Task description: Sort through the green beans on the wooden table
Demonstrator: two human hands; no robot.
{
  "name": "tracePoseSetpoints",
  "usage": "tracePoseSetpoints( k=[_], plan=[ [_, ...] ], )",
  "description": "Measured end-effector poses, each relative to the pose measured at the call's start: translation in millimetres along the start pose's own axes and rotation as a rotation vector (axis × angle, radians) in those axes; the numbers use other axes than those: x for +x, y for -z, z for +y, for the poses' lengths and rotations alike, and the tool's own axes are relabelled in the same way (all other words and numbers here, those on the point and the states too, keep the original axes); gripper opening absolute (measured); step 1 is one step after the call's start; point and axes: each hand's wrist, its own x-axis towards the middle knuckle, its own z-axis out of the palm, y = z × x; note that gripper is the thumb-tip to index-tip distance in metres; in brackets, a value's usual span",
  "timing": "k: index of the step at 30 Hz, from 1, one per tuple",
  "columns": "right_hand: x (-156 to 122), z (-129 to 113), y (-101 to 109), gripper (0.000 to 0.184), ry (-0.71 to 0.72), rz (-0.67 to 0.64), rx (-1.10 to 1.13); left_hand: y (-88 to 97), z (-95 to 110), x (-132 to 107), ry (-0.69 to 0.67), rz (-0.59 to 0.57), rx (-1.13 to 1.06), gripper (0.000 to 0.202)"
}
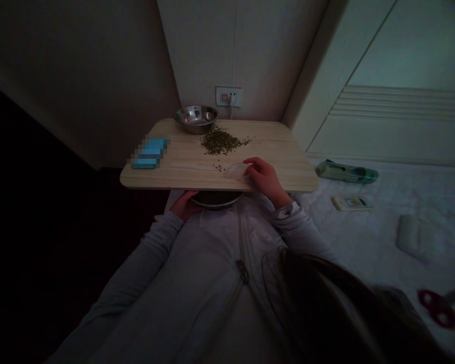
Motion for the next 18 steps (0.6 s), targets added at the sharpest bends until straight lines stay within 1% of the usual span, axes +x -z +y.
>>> tracePoseSetpoints(
  k=[9,18],
  plan=[
    [0.0,0.9,-0.2,0.033,-0.032,0.014,0.039,-0.7,-0.1,0.0,0.007,0.018,0.010,0.015],
    [-0.9,-0.1,0.2,0.031,-0.025,0.013,0.061,1.5,-0.5,1.4,0.008,0.008,0.016,0.023]
  ],
)
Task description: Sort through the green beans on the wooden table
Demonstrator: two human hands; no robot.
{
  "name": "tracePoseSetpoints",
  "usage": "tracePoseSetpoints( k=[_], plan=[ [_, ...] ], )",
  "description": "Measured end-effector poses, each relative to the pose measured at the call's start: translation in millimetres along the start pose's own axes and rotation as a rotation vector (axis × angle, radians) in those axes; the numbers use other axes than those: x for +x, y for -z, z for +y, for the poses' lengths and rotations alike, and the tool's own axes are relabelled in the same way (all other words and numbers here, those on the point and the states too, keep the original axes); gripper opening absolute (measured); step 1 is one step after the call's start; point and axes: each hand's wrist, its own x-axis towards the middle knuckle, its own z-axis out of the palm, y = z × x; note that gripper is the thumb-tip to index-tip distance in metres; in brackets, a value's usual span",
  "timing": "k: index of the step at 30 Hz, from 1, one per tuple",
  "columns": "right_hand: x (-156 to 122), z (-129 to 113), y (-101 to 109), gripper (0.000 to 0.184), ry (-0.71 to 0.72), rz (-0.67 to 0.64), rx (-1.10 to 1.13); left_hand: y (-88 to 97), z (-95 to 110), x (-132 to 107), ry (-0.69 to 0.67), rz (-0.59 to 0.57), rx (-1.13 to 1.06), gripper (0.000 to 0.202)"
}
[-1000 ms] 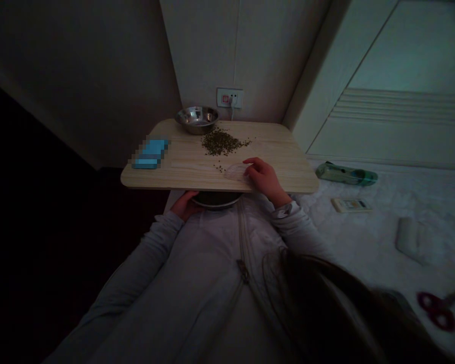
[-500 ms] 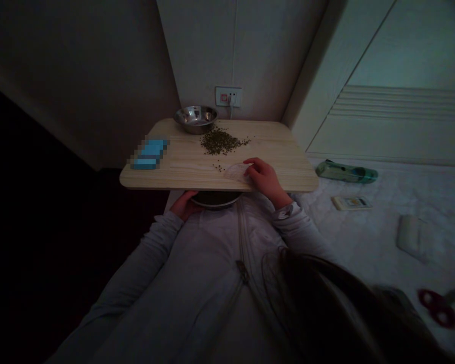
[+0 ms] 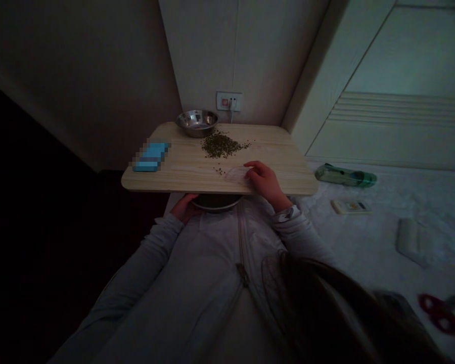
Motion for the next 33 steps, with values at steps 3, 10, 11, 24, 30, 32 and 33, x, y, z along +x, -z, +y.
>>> tracePoseSetpoints(
  k=[3,10,11,24,30,32,33],
  plan=[
    [-0.7,-1.3,0.1,0.031,-0.002,0.003,-0.005,-0.5,0.1,-0.5,0.001,0.006,-0.008,0.022],
    [-1.1,-1.9,0.2,0.031,0.002,0.002,-0.024,-3.5,2.0,-3.5,0.007,0.015,-0.019,0.015],
    [-1.1,-1.8,0.3,0.031,0.003,0.002,-0.022,-3.5,2.1,-3.6,0.006,0.014,-0.020,0.015],
    [-1.1,-1.3,0.3,0.032,0.020,0.008,-0.025,-1.8,0.0,-1.2,-0.012,0.020,-0.012,0.018],
    [-0.2,0.2,0.1,0.031,0.016,0.002,-0.029,-2.0,-0.3,-0.8,-0.012,0.016,-0.031,0.019],
    [-0.5,0.0,0.1,0.031,0.020,0.001,-0.027,-1.7,-0.5,-0.6,-0.014,0.012,-0.035,0.019],
    [-0.6,-0.2,0.1,0.031,0.022,0.002,-0.025,-1.7,-0.6,-0.6,-0.015,0.010,-0.034,0.018]
  ],
)
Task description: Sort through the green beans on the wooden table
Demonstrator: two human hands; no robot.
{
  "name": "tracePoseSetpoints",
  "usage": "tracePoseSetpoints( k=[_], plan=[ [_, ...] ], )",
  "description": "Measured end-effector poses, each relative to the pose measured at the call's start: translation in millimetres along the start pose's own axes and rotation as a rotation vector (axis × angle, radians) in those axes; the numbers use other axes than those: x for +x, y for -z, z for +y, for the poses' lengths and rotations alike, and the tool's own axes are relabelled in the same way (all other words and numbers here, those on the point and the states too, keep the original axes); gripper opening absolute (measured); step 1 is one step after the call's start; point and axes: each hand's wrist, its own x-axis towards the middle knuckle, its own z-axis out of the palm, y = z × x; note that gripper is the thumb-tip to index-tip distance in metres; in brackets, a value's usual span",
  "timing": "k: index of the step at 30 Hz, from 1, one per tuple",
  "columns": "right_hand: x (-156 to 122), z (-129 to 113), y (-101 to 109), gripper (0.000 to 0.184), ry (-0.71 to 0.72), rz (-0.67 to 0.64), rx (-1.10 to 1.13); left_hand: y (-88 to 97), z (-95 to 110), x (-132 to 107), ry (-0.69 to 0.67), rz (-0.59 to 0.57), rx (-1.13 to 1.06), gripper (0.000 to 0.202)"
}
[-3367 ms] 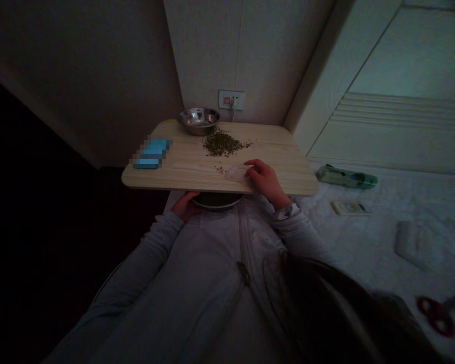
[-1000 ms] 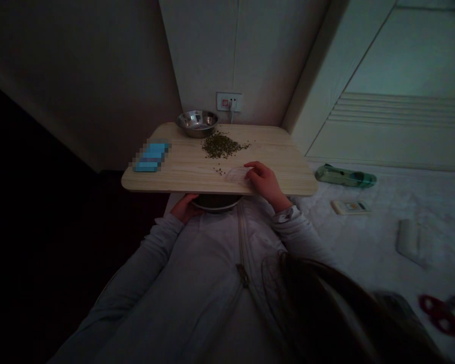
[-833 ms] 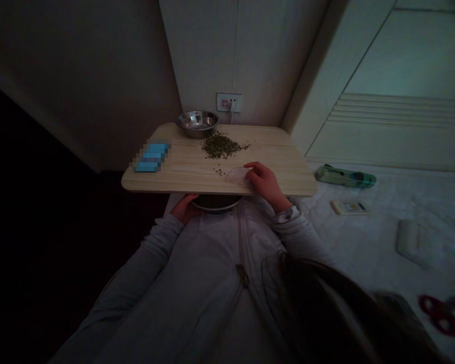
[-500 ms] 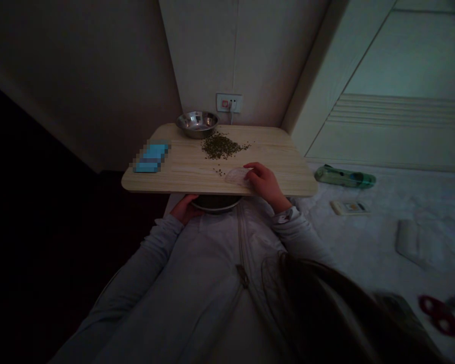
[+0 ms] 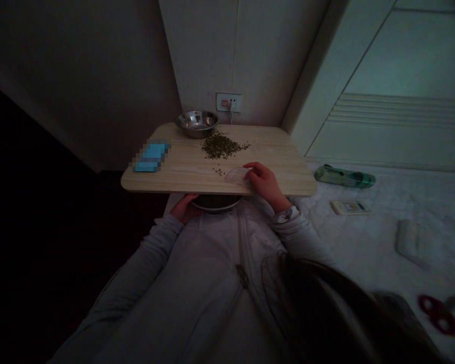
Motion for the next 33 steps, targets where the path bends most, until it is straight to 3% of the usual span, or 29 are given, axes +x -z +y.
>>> tracePoseSetpoints(
  k=[33],
  plan=[
    [-1.8,-3.2,0.4,0.031,-0.005,0.005,-0.034,0.2,0.4,-0.9,0.021,0.014,-0.012,0.017]
  ],
)
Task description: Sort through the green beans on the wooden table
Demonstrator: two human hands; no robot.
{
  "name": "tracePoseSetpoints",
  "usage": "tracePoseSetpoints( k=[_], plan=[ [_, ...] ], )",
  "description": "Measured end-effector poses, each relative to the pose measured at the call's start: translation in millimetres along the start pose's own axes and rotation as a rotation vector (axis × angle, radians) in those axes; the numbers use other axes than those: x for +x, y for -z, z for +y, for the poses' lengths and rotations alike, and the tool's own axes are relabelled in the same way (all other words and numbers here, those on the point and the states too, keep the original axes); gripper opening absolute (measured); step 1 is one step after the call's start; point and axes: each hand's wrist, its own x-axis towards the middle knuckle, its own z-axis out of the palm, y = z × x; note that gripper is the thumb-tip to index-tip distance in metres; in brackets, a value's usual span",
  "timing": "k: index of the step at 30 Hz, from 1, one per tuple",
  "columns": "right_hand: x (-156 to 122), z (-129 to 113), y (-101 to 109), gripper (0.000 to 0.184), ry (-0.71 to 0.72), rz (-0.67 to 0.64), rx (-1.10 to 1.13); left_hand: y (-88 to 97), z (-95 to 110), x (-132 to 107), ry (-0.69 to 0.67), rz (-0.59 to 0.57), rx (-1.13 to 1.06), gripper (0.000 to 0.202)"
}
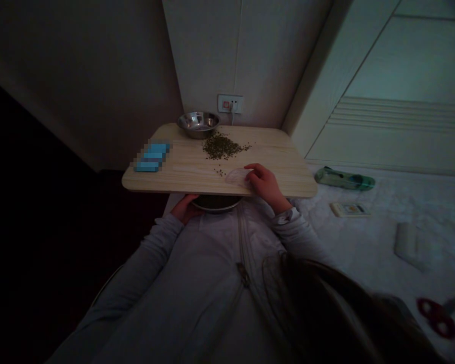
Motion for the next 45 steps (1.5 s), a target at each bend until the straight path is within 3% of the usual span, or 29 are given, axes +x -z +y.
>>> tracePoseSetpoints(
  k=[45],
  plan=[
    [0.6,1.1,-0.3,0.032,-0.011,0.003,-0.005,2.4,-2.0,3.7,-0.008,-0.026,0.012,0.014]
  ],
)
